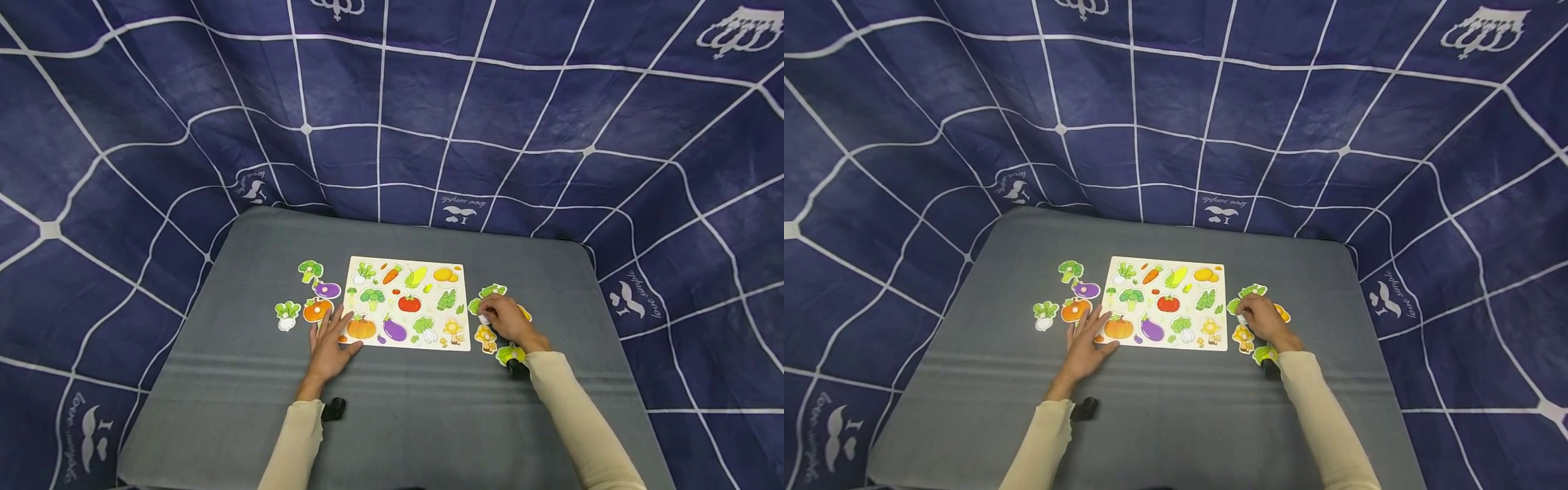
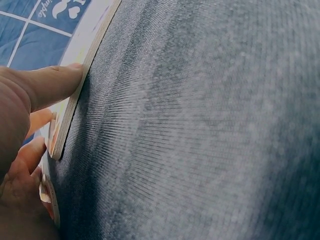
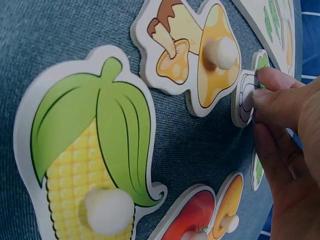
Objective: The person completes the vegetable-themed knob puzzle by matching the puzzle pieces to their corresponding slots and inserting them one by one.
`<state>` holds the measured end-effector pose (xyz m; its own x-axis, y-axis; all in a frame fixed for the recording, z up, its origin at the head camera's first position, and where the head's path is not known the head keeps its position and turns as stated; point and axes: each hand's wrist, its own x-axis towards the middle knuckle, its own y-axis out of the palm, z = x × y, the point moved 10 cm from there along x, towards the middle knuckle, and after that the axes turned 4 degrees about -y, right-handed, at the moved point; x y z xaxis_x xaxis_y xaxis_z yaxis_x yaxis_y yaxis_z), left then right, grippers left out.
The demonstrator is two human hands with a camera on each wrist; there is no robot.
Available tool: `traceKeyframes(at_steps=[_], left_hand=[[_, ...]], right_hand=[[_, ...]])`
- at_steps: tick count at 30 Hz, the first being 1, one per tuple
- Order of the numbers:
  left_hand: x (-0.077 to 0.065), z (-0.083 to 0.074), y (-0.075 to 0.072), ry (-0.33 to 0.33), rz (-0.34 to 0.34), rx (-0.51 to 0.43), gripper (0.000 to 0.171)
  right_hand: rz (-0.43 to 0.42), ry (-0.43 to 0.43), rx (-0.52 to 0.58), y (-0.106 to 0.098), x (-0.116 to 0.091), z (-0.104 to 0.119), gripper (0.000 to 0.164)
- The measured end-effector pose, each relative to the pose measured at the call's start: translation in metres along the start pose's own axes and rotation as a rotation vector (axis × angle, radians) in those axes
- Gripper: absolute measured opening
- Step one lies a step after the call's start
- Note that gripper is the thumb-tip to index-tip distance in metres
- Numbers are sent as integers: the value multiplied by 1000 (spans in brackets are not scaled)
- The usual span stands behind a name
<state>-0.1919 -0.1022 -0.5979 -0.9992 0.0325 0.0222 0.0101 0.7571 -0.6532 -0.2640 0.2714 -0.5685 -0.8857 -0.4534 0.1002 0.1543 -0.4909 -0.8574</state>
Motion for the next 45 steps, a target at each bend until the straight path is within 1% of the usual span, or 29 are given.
traceKeyframes(at_steps=[5, 8, 13, 16, 21, 24, 30, 33, 38, 45], left_hand=[[-1, 0, -2, 10, -14, -5, 67], [-1, 1, -1, 7, -6, -4, 69], [0, 1, 0, -9, 9, -8, 70], [0, 0, 0, -7, 10, -15, 69], [1, -1, -1, 9, 2, -10, 68], [1, 0, -1, 4, 6, -6, 69], [0, 1, -1, 1, 5, 1, 69], [-2, 0, -1, 17, -7, -5, 67], [-2, -2, -2, 36, -29, -10, 67], [-1, -1, -1, 21, -22, -5, 67]], right_hand=[[-5, 9, 20, 0, 0, 1, 16], [-15, 20, 22, -1, -1, 0, 17], [-35, 12, -15, -3, -2, 1, 18], [-44, 10, -34, -5, -3, 1, 21], [-46, 59, -28, -8, -8, -4, 22], [-52, 76, -23, -10, -10, -5, 20], [-61, 61, -13, -11, -10, -3, 17], [-71, 54, -10, -12, -11, -2, 17], [-108, 18, -25, -17, -8, 4, 17], [-111, 3, -9, -20, -2, 14, 14]])
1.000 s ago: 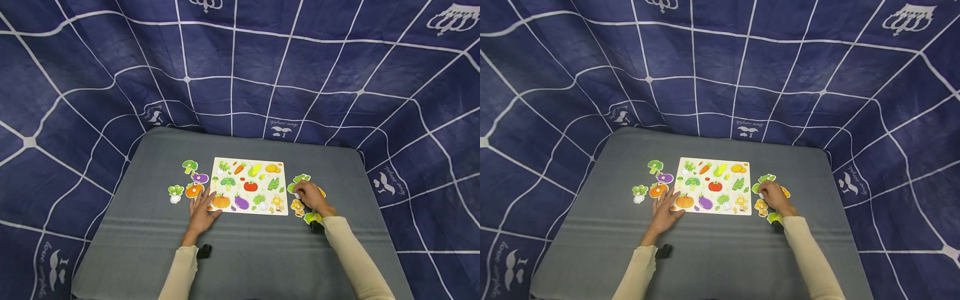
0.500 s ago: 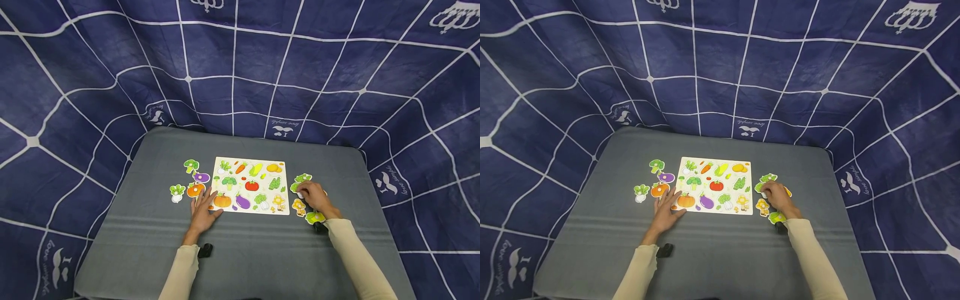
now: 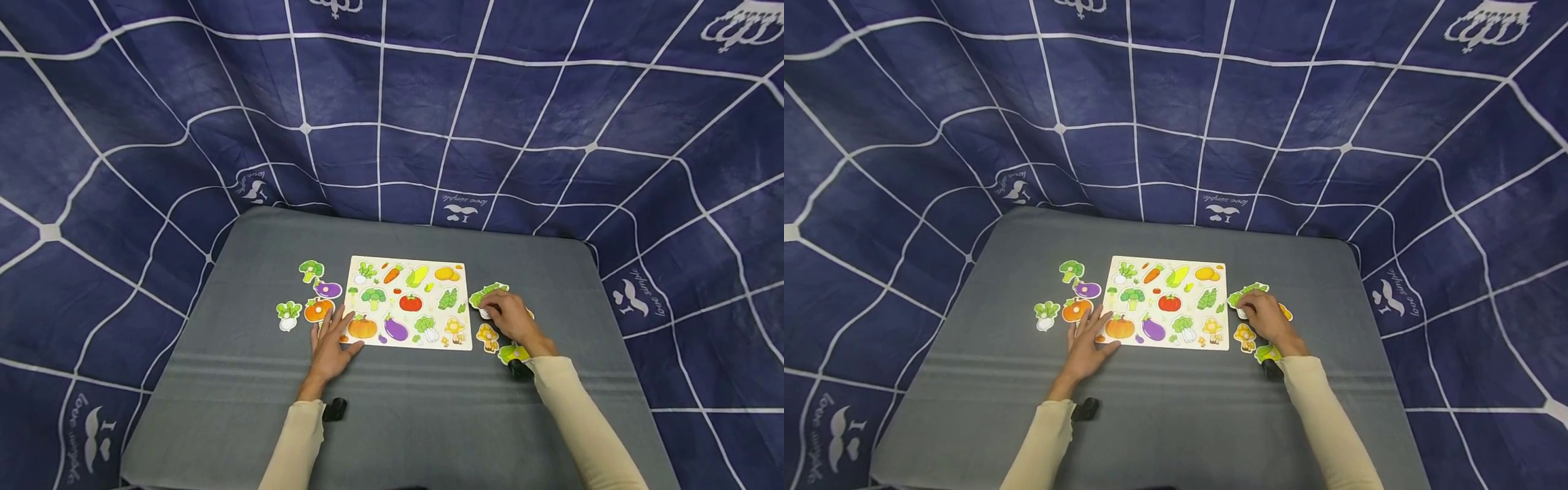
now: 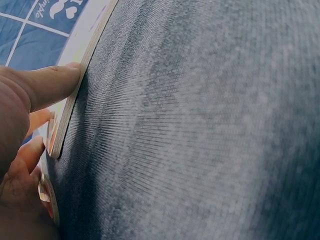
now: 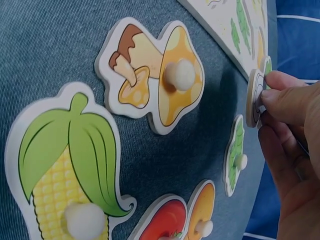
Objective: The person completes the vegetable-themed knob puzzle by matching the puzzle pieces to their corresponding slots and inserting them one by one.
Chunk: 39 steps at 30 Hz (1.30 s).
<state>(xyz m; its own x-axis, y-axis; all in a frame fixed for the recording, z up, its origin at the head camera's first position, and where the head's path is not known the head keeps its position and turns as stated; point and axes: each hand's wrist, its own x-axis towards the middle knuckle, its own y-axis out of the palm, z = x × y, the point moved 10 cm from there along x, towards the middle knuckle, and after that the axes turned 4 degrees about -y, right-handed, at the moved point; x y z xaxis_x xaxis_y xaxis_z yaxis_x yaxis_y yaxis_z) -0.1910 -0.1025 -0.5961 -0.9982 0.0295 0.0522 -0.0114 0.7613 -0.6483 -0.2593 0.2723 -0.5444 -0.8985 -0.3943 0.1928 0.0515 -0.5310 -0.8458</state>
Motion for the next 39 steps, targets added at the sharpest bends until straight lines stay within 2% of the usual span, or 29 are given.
traceKeyframes(at_steps=[14, 25, 34, 39], left_hand=[[0, 0, -1, -4, -1, 13, 67], [-1, 0, 0, -6, 3, 11, 68], [0, -1, 0, 2, -4, 12, 68], [1, 2, 1, -19, 5, 17, 68]], right_hand=[[27, -20, 10, 2, 4, 10, 14], [5, -132, 8, 4, 5, 32, 14], [48, -137, 29, 15, 9, 43, 14], [47, -196, 5, 23, 11, 53, 14]])
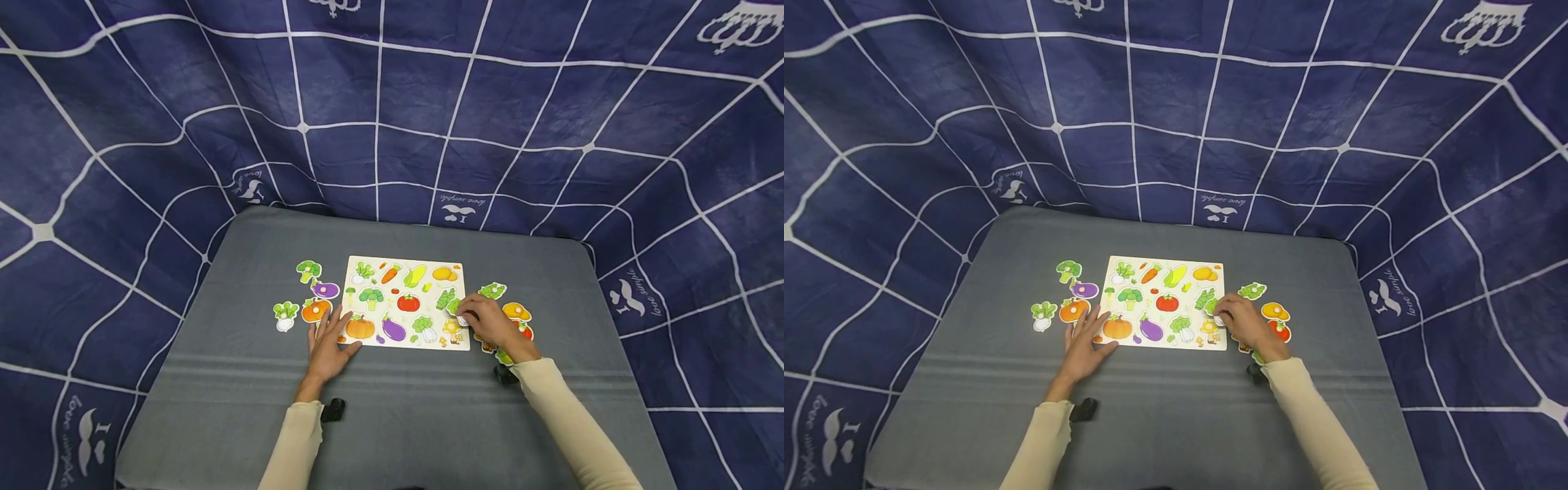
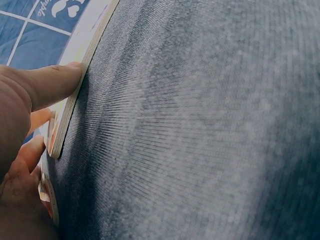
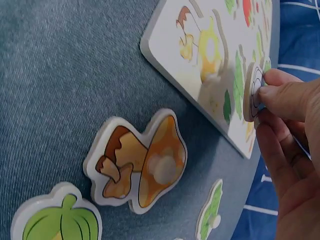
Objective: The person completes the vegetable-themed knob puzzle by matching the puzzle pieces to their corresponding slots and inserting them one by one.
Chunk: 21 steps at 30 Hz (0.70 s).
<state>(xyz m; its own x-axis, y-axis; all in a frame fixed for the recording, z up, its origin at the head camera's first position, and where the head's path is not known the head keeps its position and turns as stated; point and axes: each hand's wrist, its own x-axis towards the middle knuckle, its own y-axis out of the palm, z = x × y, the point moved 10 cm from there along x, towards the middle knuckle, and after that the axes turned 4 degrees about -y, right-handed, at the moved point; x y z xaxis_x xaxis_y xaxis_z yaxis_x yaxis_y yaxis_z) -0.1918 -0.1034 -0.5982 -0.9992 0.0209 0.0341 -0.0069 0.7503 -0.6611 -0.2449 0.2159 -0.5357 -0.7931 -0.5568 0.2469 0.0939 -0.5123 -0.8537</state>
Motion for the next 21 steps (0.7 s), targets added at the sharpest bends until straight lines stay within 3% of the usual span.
traceKeyframes(at_steps=[4, 10, 21], left_hand=[[0, 2, 0, -23, 13, 7, 69], [-3, 2, 1, -27, 25, 0, 69], [1, 2, 2, -26, 21, 2, 68]], right_hand=[[8, -32, 6, 5, 3, 7, 14], [50, -15, 28, 13, 4, 13, 13], [51, -49, 10, 24, 9, 20, 12]])
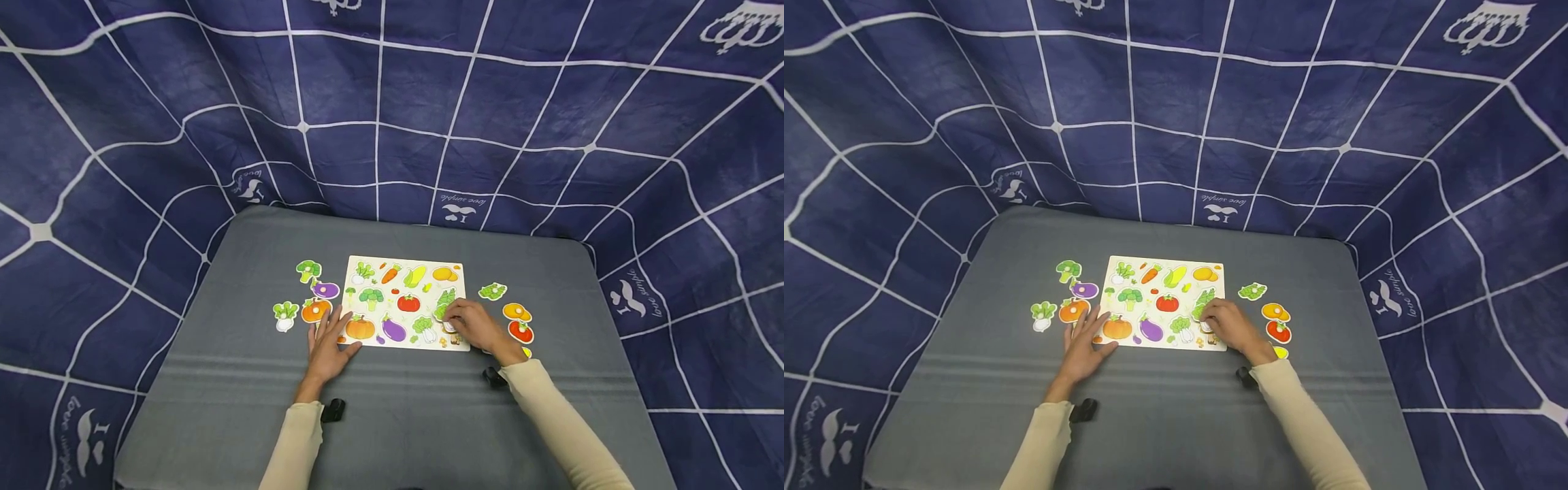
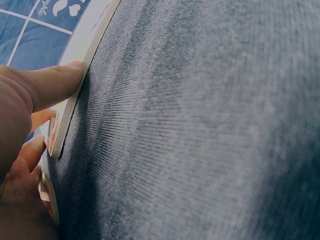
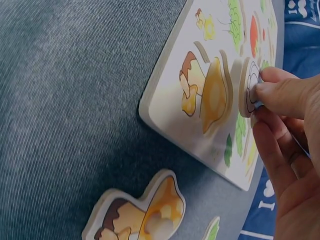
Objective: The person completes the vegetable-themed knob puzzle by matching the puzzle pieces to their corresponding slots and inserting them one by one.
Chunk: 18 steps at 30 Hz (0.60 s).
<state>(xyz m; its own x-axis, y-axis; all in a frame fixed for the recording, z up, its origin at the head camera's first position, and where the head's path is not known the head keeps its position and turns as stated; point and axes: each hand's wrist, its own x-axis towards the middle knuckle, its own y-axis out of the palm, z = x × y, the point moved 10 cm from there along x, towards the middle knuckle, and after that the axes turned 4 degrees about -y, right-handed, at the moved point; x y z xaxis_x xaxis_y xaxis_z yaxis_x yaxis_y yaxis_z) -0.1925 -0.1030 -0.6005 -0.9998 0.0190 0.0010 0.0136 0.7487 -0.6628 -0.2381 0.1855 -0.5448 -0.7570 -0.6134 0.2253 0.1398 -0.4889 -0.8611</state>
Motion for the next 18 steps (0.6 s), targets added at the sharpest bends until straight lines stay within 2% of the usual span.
traceKeyframes(at_steps=[10, 18], left_hand=[[0, 3, 1, -2, 4, 9, 69], [0, -1, -1, 2, 1, -4, 69]], right_hand=[[-42, -74, 1, 6, 4, 11, 13], [50, -15, 4, 16, 8, 11, 14]])
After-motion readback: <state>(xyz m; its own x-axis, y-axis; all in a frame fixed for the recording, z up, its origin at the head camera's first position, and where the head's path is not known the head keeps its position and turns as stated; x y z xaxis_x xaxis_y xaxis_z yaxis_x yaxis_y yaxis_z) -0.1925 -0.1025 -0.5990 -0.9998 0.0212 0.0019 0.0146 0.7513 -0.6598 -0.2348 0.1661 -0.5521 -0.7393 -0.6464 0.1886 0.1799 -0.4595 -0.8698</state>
